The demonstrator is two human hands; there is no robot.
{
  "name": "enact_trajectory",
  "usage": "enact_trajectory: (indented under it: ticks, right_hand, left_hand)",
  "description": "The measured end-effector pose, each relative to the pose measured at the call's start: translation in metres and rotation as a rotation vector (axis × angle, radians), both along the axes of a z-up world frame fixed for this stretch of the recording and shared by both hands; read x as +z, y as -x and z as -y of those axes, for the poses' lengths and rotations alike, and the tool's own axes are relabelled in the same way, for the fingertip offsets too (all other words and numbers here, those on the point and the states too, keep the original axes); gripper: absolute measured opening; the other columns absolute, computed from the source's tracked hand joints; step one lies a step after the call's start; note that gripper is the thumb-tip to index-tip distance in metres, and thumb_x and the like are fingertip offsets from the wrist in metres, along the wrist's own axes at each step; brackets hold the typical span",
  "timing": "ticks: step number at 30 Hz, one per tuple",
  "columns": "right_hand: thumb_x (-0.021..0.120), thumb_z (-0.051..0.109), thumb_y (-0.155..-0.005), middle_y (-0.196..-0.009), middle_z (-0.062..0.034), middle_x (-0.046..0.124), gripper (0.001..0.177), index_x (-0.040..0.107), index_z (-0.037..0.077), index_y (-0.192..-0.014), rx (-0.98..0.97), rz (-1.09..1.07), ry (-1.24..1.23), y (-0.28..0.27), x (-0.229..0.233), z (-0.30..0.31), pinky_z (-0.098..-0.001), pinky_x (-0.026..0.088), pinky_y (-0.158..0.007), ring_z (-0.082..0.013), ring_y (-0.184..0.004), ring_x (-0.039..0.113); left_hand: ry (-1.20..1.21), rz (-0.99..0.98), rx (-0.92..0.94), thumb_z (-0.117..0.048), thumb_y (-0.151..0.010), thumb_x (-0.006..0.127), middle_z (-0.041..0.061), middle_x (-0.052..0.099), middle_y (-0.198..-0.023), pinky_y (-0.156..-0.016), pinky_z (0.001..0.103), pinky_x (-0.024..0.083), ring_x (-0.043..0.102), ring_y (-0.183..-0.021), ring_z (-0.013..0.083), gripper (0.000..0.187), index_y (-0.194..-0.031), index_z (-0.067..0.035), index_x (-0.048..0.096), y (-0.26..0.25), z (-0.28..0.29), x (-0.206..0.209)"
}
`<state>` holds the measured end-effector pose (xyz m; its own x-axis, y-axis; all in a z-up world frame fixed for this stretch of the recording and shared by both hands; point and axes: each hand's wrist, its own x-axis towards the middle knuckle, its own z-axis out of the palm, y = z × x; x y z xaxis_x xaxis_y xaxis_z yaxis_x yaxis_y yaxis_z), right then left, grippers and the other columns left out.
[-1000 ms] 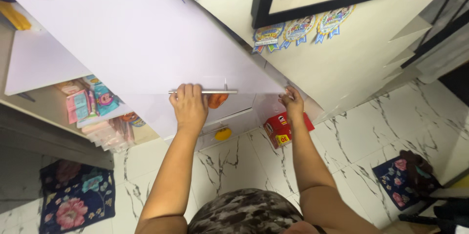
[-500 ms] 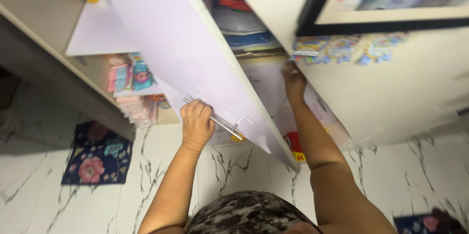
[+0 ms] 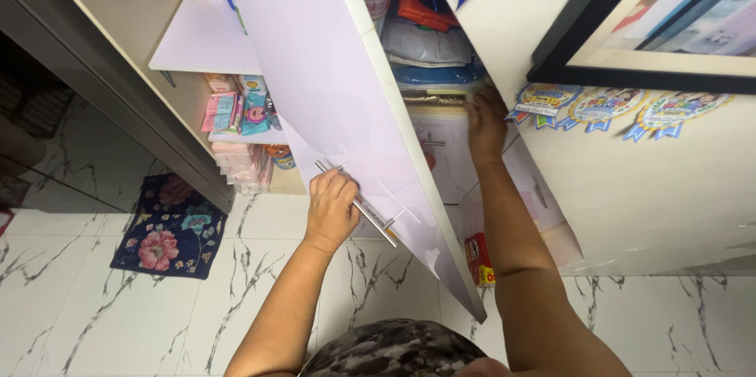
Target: The person organizes items inside a white cabinet by moving bottles, containers, and cloths between shelves and a nearby table. They wipe the cabinet shelves with a cloth and rearrange various personal care items, then close the cabinet doors.
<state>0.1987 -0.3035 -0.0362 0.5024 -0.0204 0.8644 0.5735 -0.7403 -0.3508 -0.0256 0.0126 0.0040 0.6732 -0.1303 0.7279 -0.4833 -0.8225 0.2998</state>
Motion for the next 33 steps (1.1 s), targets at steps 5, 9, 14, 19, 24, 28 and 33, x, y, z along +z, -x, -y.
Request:
enact_trajectory:
  ticks: [5, 9, 14, 19, 24, 28, 33]
  right_hand:
    - [0.067, 0.015, -0.097, -0.137, -0.0167, 0.065, 0.02, 0.071, 0.004, -0.113, -0.089, -0.129, 0.132, -0.01, 0.043, -0.023, -0.0413, 0.051, -0.1, -0.0345, -0.121, 0.062]
    - [0.056, 0.026, -0.105, -0.134, -0.0167, 0.065, 0.034, 0.067, 0.007, -0.13, -0.208, -0.336, 0.032, -0.023, 0.066, -0.033, -0.0457, 0.044, -0.105, -0.0373, -0.124, 0.058]
    - [0.052, 0.032, -0.108, -0.146, -0.0139, 0.059, 0.038, 0.061, 0.012, -0.138, -0.17, -0.496, -0.054, -0.033, 0.093, -0.045, -0.0412, 0.039, -0.113, -0.0329, -0.135, 0.053]
    - [0.054, 0.029, -0.107, -0.153, -0.0232, 0.047, 0.05, 0.048, 0.003, -0.149, -0.314, -0.258, 0.044, -0.054, 0.112, -0.052, -0.0471, 0.033, -0.113, -0.0403, -0.14, 0.042]
    - [0.054, 0.03, -0.109, -0.155, -0.0231, 0.044, 0.051, 0.045, 0.003, -0.151, -0.383, -0.191, -0.019, -0.074, 0.098, -0.053, -0.0485, 0.033, -0.116, -0.0407, -0.143, 0.04]
    - [0.048, 0.024, -0.114, -0.158, -0.0228, 0.043, 0.045, 0.044, 0.005, -0.155, -0.323, -0.255, 0.13, -0.074, 0.081, -0.049, -0.0498, 0.033, -0.119, -0.0412, -0.146, 0.039]
    - [0.049, 0.008, -0.102, -0.157, -0.0265, 0.039, 0.049, 0.046, 0.004, -0.151, -0.208, -0.347, 0.335, -0.04, 0.066, -0.047, -0.0521, 0.038, -0.105, -0.0453, -0.133, 0.046]
  left_hand:
    - [0.014, 0.001, 0.004, 0.004, -0.066, 0.066, 0.009, 0.061, -0.1, -0.102, 0.048, 0.04, 0.054, -0.118, 0.0349, 0.024, -0.086, -0.007, 0.061, -0.004, 0.002, -0.005]
    - [0.018, 0.007, 0.006, 0.004, -0.066, 0.066, 0.009, 0.062, -0.1, -0.103, 0.048, 0.04, 0.054, -0.118, 0.0349, 0.024, -0.086, -0.007, 0.061, -0.005, 0.003, -0.009]
    - [0.03, 0.018, 0.005, 0.005, -0.067, 0.065, 0.009, 0.062, -0.102, -0.103, 0.048, 0.04, 0.054, -0.118, 0.0344, 0.024, -0.088, -0.006, 0.062, -0.004, 0.002, -0.011]
    - [0.031, 0.016, 0.007, 0.004, -0.068, 0.066, 0.009, 0.062, -0.102, -0.103, 0.048, 0.04, 0.054, -0.119, 0.0341, 0.023, -0.087, -0.007, 0.062, -0.003, 0.003, -0.008]
    - [0.02, -0.013, 0.003, 0.004, -0.066, 0.066, 0.008, 0.062, -0.102, -0.103, 0.048, 0.04, 0.054, -0.118, 0.0338, 0.025, -0.088, -0.007, 0.061, -0.002, 0.0, -0.006]
    - [0.019, -0.004, -0.013, 0.004, -0.068, 0.066, 0.008, 0.061, -0.103, -0.103, 0.048, 0.04, 0.054, -0.119, 0.0331, 0.026, -0.09, -0.007, 0.061, -0.001, 0.0, -0.005]
    - [0.01, -0.008, -0.018, 0.003, -0.068, 0.066, 0.009, 0.061, -0.103, -0.102, 0.049, 0.039, 0.053, -0.119, 0.034, 0.026, -0.091, -0.007, 0.061, -0.003, 0.002, -0.002]
